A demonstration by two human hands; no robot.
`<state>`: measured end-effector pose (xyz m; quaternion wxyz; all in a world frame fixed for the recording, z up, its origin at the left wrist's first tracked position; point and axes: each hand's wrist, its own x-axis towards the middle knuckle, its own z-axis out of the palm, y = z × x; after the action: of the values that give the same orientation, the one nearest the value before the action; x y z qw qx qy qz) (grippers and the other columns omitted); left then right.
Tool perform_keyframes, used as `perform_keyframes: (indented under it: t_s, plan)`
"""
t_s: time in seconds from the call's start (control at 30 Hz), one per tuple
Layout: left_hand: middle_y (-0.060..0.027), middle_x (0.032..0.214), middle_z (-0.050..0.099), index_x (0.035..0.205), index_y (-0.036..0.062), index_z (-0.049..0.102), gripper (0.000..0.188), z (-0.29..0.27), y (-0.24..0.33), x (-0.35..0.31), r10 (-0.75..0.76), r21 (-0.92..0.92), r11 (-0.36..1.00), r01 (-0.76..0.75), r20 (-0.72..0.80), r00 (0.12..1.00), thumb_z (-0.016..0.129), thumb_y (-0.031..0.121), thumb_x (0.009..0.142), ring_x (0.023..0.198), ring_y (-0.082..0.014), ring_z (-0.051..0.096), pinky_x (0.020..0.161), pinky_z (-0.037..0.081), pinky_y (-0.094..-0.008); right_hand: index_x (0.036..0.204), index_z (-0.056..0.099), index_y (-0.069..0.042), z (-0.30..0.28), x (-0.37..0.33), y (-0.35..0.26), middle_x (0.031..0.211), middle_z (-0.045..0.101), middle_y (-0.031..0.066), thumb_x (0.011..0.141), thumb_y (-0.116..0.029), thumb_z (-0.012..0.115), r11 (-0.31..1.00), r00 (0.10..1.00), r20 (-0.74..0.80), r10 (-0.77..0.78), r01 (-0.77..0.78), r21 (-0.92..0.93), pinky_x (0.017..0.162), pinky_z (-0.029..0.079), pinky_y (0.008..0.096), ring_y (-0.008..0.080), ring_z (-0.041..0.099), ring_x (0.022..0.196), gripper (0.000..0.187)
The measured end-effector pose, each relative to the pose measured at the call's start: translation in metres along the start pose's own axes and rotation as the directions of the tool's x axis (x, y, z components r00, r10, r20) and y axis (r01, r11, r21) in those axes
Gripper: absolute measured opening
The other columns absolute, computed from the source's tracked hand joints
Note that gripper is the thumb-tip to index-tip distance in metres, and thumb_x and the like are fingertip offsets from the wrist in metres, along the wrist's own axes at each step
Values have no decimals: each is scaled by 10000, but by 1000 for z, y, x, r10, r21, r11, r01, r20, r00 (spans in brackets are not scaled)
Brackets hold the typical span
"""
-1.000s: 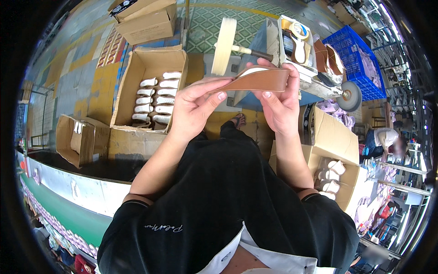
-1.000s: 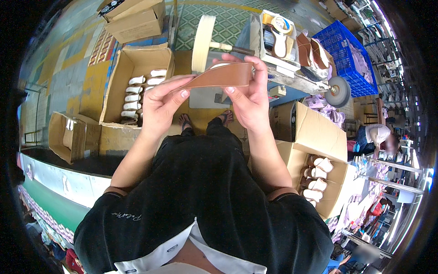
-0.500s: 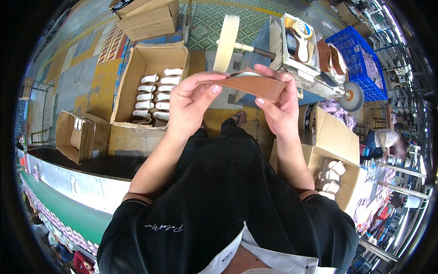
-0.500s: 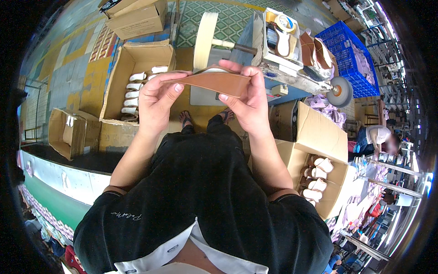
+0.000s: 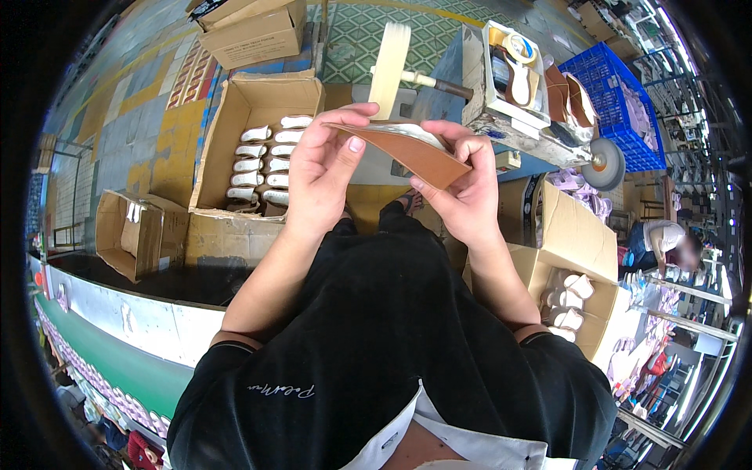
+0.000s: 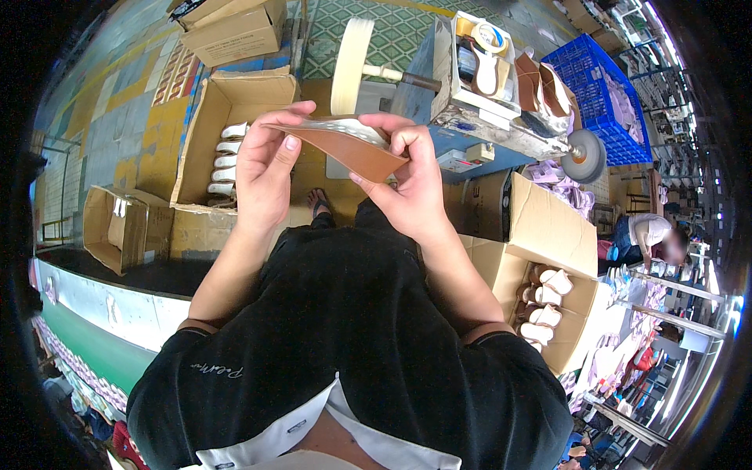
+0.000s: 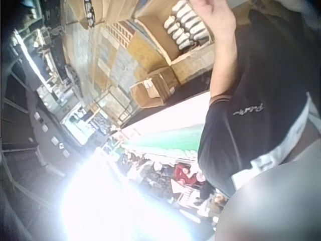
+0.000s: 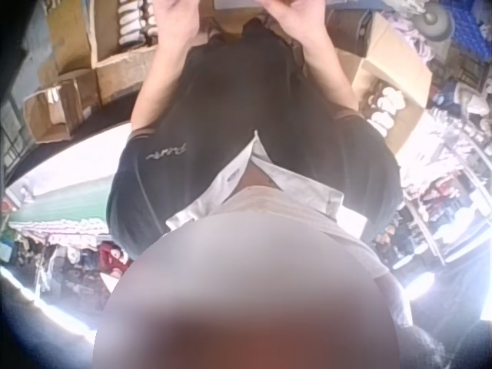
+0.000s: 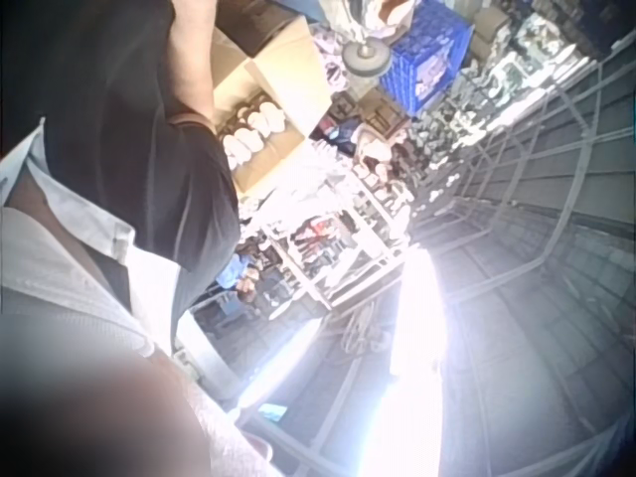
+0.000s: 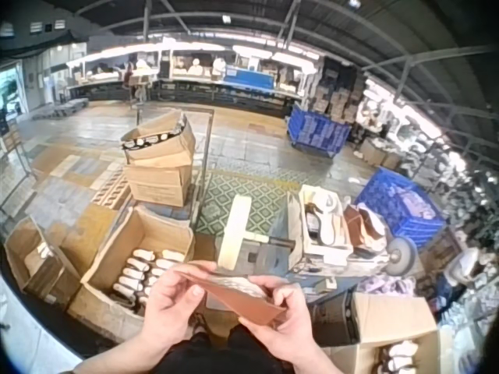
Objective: The person repeatedly presses the edges of a brown shoe sole against a rotating buffing wheel to smooth the surface. They rotate the sole in their hands to treat different edges and inspect the result, then place the finished sole into a cardboard box.
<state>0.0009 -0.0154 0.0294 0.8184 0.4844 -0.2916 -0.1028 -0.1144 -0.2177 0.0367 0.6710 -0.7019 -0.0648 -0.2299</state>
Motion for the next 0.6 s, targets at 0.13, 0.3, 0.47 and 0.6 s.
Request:
perform_keyframes:
  t_s: [0.13, 0.3, 0.47, 0.6]
  plan:
    - [-217, 1594, 670, 1352, 47, 678, 202, -2, 2, 1, 13, 7, 1000, -13, 15, 1000, 676, 87, 1155, 1478, -268, 613, 1294, 426, -454, 1197, 395, -124, 2, 1, 1, 1606, 564, 239, 908, 166, 857, 996, 999, 17, -42, 43, -72, 1283, 491, 472, 309, 571, 1525, 618]
    - [-188, 1581, 673, 1383, 48, 670, 230, -2, 5, 1, 35, 28, 999, -35, 24, 999, 666, 50, 1154, 1389, -201, 637, 1203, 474, -393, 1199, 392, -124, 3, 1, 1, 1598, 577, 241, 916, 150, 866, 998, 1000, 23, -4, 6, -58, 1255, 510, 463, 296, 585, 1506, 617]
    - [-182, 1580, 674, 1413, 47, 658, 269, -1, 8, 0, 53, 66, 996, -55, 32, 998, 681, 49, 1145, 1395, -204, 635, 1211, 467, -395, 1219, 393, -115, 7, -1, 1, 1595, 588, 239, 944, 110, 872, 997, 998, 20, 67, -66, -43, 1221, 529, 436, 263, 611, 1461, 597]
    - [-177, 1581, 675, 1437, 46, 654, 303, -1, 7, 0, 51, 69, 996, -53, 30, 998, 693, 48, 1137, 1424, -216, 624, 1233, 456, -403, 1238, 416, -90, 11, -5, 2, 1531, 628, 216, 948, 52, 899, 993, 993, -20, 120, -119, 17, 1163, 546, 399, 219, 630, 1399, 581]
